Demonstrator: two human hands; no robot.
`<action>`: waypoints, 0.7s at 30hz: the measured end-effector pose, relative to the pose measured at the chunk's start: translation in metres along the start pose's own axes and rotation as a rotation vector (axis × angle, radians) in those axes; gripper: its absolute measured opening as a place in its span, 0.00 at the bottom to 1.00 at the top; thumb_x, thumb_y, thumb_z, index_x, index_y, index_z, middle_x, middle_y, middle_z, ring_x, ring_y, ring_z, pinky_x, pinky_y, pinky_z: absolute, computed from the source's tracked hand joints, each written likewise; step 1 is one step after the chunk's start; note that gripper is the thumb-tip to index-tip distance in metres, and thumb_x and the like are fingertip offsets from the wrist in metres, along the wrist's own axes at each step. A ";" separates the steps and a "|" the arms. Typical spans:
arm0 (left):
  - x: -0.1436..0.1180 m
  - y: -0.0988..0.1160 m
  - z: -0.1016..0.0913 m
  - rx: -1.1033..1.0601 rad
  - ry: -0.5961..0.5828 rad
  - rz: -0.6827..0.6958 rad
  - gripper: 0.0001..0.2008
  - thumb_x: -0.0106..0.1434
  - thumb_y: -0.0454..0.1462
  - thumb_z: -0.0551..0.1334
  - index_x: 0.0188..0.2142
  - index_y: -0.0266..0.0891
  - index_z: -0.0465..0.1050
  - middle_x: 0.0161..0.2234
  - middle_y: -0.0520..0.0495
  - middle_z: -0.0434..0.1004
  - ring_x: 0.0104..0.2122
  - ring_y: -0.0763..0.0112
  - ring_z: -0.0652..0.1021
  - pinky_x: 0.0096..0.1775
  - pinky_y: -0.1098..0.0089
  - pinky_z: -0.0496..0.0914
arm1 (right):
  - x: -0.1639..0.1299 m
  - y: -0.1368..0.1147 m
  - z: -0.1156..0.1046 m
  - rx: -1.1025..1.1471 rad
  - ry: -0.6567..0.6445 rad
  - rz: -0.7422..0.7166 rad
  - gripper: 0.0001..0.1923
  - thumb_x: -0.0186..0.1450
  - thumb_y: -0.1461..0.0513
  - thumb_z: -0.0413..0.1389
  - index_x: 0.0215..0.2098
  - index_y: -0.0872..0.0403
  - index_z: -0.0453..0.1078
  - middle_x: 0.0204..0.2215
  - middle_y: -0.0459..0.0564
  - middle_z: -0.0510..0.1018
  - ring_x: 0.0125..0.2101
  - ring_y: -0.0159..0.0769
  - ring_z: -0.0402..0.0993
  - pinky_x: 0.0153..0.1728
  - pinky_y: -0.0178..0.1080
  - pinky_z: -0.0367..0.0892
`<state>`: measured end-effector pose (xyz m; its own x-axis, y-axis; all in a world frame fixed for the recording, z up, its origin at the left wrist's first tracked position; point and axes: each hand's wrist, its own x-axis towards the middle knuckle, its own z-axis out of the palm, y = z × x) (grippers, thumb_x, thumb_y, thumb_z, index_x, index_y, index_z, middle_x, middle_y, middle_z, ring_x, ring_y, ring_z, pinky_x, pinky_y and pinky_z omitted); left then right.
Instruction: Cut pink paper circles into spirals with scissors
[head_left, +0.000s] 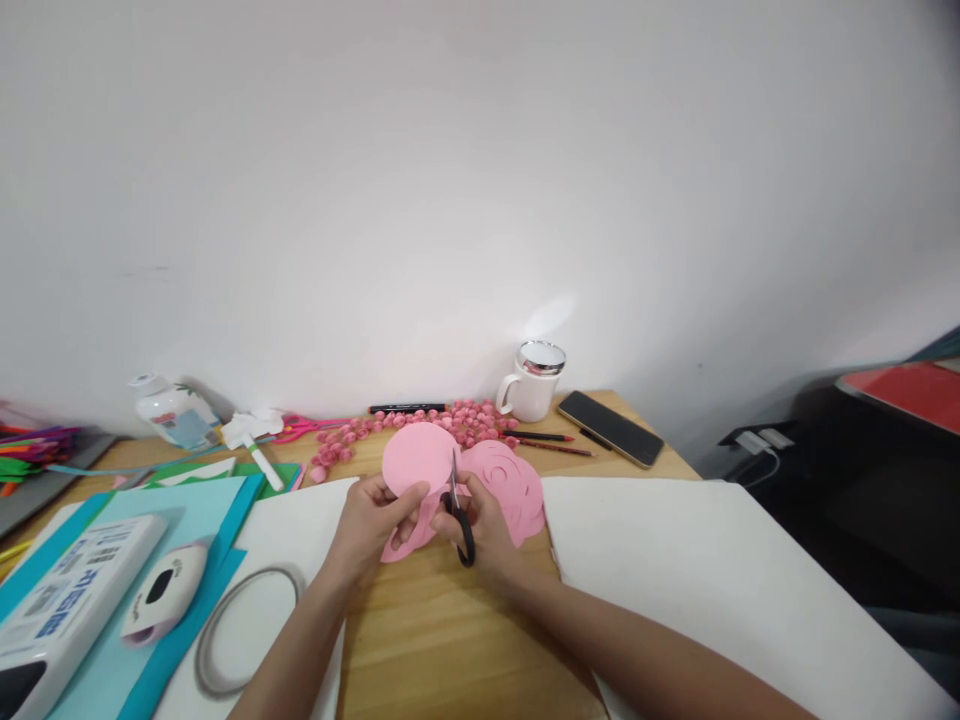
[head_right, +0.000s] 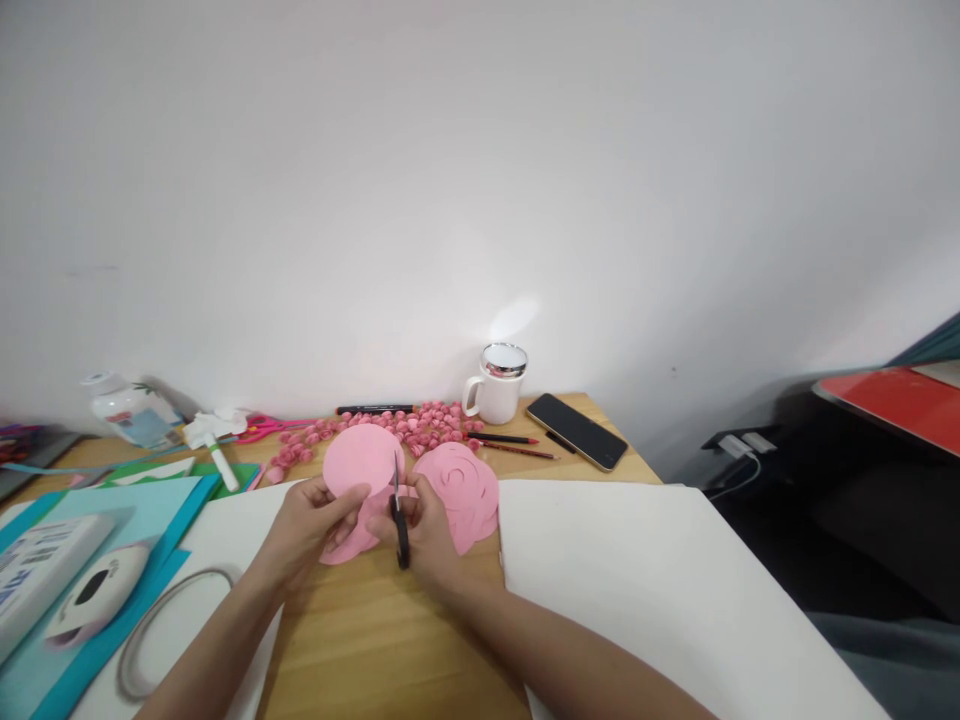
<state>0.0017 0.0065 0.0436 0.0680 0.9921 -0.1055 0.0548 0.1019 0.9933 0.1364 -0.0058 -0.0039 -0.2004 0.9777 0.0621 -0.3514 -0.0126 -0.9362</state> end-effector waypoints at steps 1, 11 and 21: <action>0.000 0.001 0.000 0.001 0.003 -0.001 0.17 0.48 0.43 0.66 0.13 0.36 0.63 0.08 0.56 0.62 0.09 0.82 0.60 0.14 0.78 0.52 | 0.001 0.002 -0.001 0.004 -0.001 0.000 0.21 0.49 0.58 0.63 0.36 0.52 0.58 0.19 0.37 0.63 0.16 0.23 0.52 0.17 0.29 0.47; -0.001 0.001 0.000 -0.055 -0.006 0.020 0.16 0.50 0.41 0.65 0.16 0.36 0.62 0.09 0.57 0.63 0.10 0.83 0.60 0.15 0.79 0.53 | 0.002 0.010 -0.004 -0.058 0.037 0.033 0.20 0.51 0.59 0.60 0.38 0.52 0.58 0.13 0.34 0.61 0.14 0.24 0.56 0.14 0.27 0.49; 0.002 -0.012 0.001 -0.005 0.058 0.004 0.21 0.51 0.43 0.65 0.10 0.34 0.62 0.07 0.54 0.62 0.09 0.82 0.60 0.14 0.78 0.53 | -0.003 0.003 0.001 -0.055 -0.003 0.096 0.22 0.50 0.61 0.62 0.39 0.52 0.58 0.17 0.35 0.64 0.16 0.24 0.57 0.16 0.27 0.51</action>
<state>0.0024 0.0069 0.0319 0.0103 0.9950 -0.0990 0.0496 0.0984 0.9939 0.1352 -0.0086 -0.0062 -0.2337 0.9719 -0.0282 -0.2798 -0.0950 -0.9553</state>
